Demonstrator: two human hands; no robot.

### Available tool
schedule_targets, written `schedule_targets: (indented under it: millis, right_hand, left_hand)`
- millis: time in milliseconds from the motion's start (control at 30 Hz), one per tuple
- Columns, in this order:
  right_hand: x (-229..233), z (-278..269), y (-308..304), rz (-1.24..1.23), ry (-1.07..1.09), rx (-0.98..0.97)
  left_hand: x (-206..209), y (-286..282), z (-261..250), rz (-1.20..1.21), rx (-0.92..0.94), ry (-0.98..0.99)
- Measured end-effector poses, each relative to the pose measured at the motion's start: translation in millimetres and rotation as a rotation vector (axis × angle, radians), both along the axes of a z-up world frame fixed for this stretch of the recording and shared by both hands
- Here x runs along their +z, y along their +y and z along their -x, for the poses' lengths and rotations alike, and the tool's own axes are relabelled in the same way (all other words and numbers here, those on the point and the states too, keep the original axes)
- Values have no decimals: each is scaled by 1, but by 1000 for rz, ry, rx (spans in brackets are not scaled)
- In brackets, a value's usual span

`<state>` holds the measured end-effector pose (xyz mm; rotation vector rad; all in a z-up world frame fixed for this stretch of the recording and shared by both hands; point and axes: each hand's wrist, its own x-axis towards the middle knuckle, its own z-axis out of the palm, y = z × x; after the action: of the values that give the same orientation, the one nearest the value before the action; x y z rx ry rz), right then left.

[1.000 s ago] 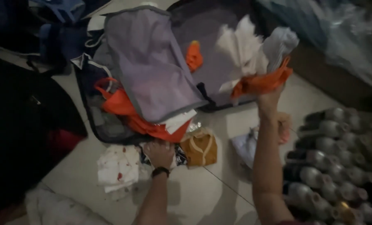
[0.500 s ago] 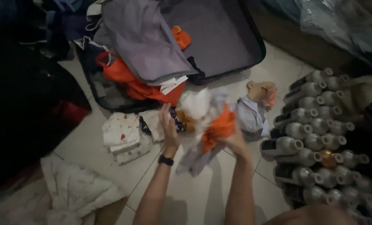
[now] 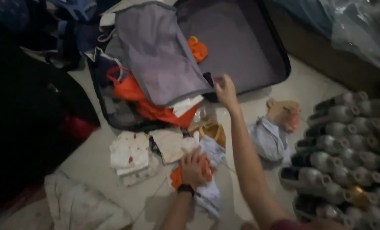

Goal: Organizing and packing baby clothes and items into a suitcase on the floor.

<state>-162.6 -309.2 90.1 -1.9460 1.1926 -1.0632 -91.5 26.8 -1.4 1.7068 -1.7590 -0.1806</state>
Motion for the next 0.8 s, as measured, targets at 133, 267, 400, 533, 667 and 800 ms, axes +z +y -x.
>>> schedule_targets:
  millis: [133,267,400,533,667,800]
  right_hand:
    - [-35,-67,-124,61,244,11]
    - [-81,-105,-190,63,470,51]
    - [-192,-109,-258,122,493,331]
    - [-180,-106,-244,-313,492,342]
    - [-213,-90,-253,-108,646,176]
    - [-128,-80,-200,123,437,-12]
  left_hand:
    - [-26,-5,-4,2,-24,47]
    - [-57,-8,-3,28,0,63]
    - [-57,-8,-1,-58,6,32]
    - [-53,-7,-4,-81,-5,54]
    - [-57,-6,2,-55,19,53]
    - [-66,-6,0,-64,9,49]
